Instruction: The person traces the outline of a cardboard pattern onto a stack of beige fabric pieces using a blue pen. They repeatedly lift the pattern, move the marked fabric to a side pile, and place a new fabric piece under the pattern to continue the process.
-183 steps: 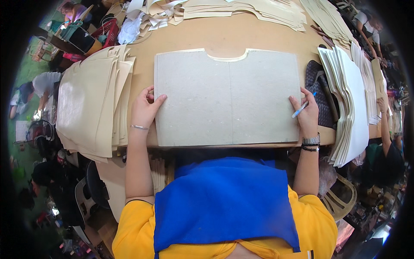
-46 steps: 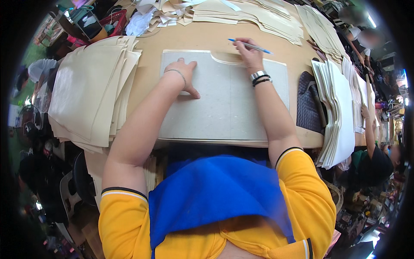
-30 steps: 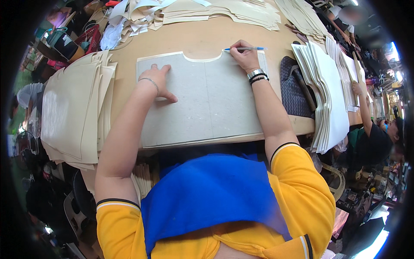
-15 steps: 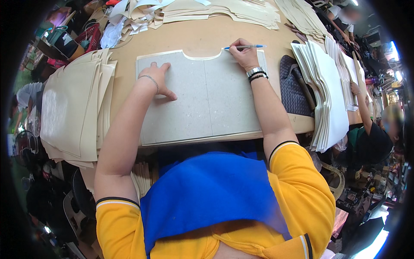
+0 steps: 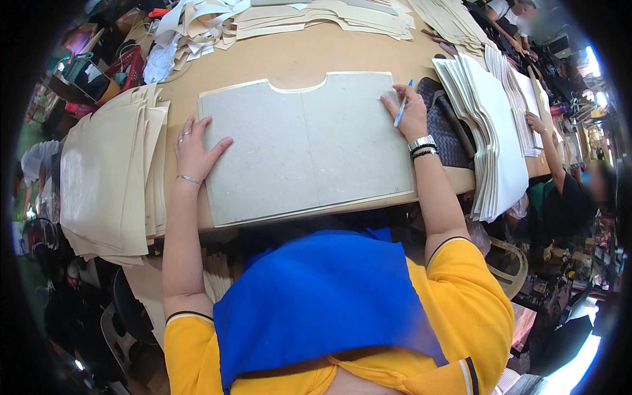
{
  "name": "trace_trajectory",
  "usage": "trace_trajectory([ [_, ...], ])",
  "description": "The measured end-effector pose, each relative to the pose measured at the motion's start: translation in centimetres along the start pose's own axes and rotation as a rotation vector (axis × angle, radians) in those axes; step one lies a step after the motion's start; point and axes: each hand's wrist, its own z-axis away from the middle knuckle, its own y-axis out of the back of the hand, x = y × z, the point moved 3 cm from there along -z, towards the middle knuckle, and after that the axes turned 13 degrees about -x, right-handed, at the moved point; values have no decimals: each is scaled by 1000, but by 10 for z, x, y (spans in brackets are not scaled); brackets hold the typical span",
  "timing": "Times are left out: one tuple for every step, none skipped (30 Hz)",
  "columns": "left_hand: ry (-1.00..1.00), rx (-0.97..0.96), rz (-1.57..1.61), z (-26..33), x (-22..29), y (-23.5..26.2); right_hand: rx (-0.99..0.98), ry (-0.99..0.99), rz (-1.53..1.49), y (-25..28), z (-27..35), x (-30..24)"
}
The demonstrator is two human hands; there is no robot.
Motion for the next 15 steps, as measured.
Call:
trace_trajectory([
  [-2, 18, -9, 1, 0, -1, 3, -24, -8, 1, 2, -3],
  [-4, 36, -19, 2, 1, -1, 3, -35, -10, 2, 1, -4],
  [5, 20, -4, 2, 1, -3, 2, -46, -11, 3, 1, -4],
  [13, 8, 10, 1, 2, -2, 4, -55, -14, 3, 0, -4],
  [22, -5, 24, 0, 3, -2, 7, -64, -21, 3, -2, -3],
  [25, -7, 25, -1, 3, -2, 10, -73, -28, 2, -3, 0],
  [30, -10, 25, -2, 1, -4, 10, -83, -36, 1, -4, 0],
  [35, -13, 25, -2, 0, -5, 14, -74, -27, 0, -4, 0],
  [33, -9, 29, -2, -1, -5, 18, -66, -18, 0, -5, 0],
  [28, -6, 35, -3, -1, -6, 24, -60, -7, 0, -4, 0],
  [23, -4, 41, -4, -2, -6, 28, -58, -9, 0, -5, 0],
  [25, -6, 42, -4, -2, -8, 32, -56, -10, 0, -5, 1],
  [29, -8, 42, -5, -2, -8, 35, -53, -14, 0, -6, 0],
  [34, -10, 41, -5, -2, -8, 25, -54, -4, 0, -6, 0],
  [41, -12, 33, -5, -2, -8, 15, -55, 5, 1, -6, -1],
])
